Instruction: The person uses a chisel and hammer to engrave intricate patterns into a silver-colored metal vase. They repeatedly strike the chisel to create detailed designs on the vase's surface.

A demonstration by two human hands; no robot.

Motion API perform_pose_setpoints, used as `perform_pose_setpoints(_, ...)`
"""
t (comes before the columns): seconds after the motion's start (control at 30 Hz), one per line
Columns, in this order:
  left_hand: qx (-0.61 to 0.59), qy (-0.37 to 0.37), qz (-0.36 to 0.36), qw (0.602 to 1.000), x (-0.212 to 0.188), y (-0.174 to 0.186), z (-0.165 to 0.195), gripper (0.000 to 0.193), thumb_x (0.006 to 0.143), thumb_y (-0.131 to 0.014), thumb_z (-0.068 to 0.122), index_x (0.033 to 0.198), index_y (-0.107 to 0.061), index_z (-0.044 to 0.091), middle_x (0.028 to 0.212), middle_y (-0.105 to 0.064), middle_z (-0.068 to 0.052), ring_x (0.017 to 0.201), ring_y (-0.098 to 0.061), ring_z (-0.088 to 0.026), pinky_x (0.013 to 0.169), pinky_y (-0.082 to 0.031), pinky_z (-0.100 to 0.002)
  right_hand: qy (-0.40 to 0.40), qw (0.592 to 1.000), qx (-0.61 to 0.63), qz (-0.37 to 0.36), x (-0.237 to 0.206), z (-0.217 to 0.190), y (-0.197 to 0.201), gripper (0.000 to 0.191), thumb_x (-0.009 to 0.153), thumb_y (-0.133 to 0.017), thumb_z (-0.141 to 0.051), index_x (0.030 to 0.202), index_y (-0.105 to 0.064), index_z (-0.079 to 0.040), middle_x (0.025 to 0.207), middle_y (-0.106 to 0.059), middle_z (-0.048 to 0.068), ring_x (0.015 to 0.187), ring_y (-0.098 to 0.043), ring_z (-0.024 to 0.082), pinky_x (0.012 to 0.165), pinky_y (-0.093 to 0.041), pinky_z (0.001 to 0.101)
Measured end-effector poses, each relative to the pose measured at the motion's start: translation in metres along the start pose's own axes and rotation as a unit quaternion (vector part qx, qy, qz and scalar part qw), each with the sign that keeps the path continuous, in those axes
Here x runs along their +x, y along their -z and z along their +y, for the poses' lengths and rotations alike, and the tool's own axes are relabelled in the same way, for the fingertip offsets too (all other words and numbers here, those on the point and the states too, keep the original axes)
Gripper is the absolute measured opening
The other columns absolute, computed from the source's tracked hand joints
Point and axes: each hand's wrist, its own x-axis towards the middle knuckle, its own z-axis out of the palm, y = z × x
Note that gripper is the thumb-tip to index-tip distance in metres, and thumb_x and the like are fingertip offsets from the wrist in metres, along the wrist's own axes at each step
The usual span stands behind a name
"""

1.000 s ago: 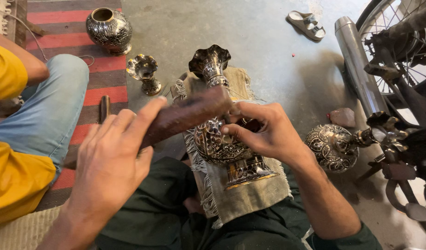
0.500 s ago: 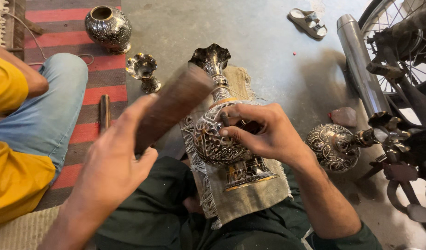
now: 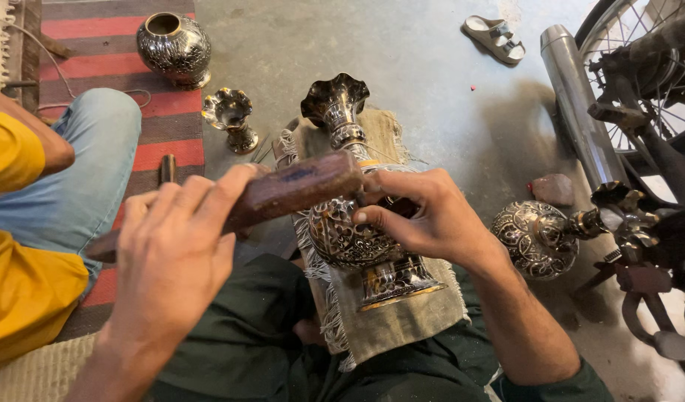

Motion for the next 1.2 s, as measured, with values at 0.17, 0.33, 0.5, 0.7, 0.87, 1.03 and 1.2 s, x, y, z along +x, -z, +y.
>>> perform_pose_setpoints(0.17, -0.113, 0.027, 0.024, 0.993, 0.001, -0.004, -0.004, 0.072, 0.078, -0.073, 0.006, 0.145, -0.048, 0.017, 0.116, -0.064, -0.007, 0.109, -0.065, -0.029, 0.09, -0.051, -0.043, -0.046, 0.999, 0.023, -0.014, 0.0, 0.001, 0.001, 0.028, 0.087, -0.079, -0.015, 0.114, -0.075, -0.009, 0.096, -0.082, 0.005, 0.075, -0.079, 0.012, 0.065, -0.063, 0.0293)
perform_pose_setpoints(0.33, -0.222, 0.011, 0.053, 0.973, 0.003, -0.007, -0.007, 0.068, 0.081, -0.068, 0.004, 0.144, -0.045, 0.015, 0.125, -0.061, -0.007, 0.114, -0.064, -0.027, 0.088, -0.053, -0.04, -0.03, 0.999, 0.038, -0.018, 0.001, 0.001, 0.001, 0.028, 0.09, -0.076, -0.014, 0.117, -0.074, -0.009, 0.098, -0.082, 0.005, 0.083, -0.08, 0.012, 0.071, -0.063, 0.0311)
perform_pose_setpoints(0.5, -0.114, 0.014, 0.036, 0.993, 0.005, -0.007, -0.005, 0.069, 0.079, -0.073, 0.006, 0.143, -0.051, 0.018, 0.128, -0.062, -0.004, 0.115, -0.064, -0.027, 0.085, -0.052, -0.041, -0.027, 0.999, 0.03, -0.023, 0.002, 0.001, 0.002, 0.027, 0.091, -0.075, -0.012, 0.118, -0.073, -0.01, 0.099, -0.082, 0.004, 0.088, -0.081, 0.012, 0.076, -0.062, 0.0325)
perform_pose_setpoints(0.7, -0.049, -0.054, 0.058, 0.996, 0.009, -0.005, -0.004, 0.07, 0.076, -0.076, 0.004, 0.14, -0.052, 0.016, 0.118, -0.063, -0.01, 0.11, -0.061, -0.033, 0.095, -0.047, -0.047, -0.027, 0.999, 0.027, -0.028, 0.005, 0.001, 0.002, 0.018, 0.093, -0.074, -0.011, 0.111, -0.075, -0.009, 0.097, -0.082, 0.004, 0.087, -0.081, 0.013, 0.076, -0.066, 0.0292)
perform_pose_setpoints(0.87, 0.032, -0.061, 0.035, 0.997, 0.01, -0.004, -0.004, 0.073, 0.071, -0.08, 0.008, 0.14, -0.057, 0.017, 0.108, -0.064, -0.008, 0.103, -0.063, -0.032, 0.089, -0.047, -0.049, -0.018, 1.0, 0.02, -0.013, 0.003, -0.002, 0.005, 0.021, 0.09, -0.078, -0.011, 0.109, -0.073, -0.006, 0.094, -0.082, 0.004, 0.081, -0.078, 0.012, 0.071, -0.06, 0.0292)
perform_pose_setpoints(1.03, -0.033, -0.088, 0.058, 0.994, 0.013, -0.004, -0.007, 0.072, 0.072, -0.077, 0.008, 0.139, -0.054, 0.014, 0.121, -0.065, -0.012, 0.111, -0.063, -0.034, 0.089, -0.046, -0.048, 0.003, 0.999, 0.052, -0.011, 0.005, -0.006, 0.009, 0.022, 0.094, -0.074, -0.01, 0.115, -0.072, -0.006, 0.097, -0.081, 0.003, 0.086, -0.078, 0.012, 0.075, -0.061, 0.0283)
perform_pose_setpoints(1.2, -0.077, -0.052, 0.058, 0.994, 0.016, -0.008, -0.01, 0.067, 0.081, -0.077, 0.008, 0.143, -0.054, 0.015, 0.124, -0.063, -0.013, 0.117, -0.063, -0.034, 0.099, -0.049, -0.045, -0.083, 0.996, 0.037, -0.019, 0.004, -0.01, 0.01, 0.024, 0.088, -0.078, -0.012, 0.111, -0.074, -0.005, 0.083, -0.079, 0.004, 0.068, -0.07, 0.014, 0.061, -0.055, 0.0294)
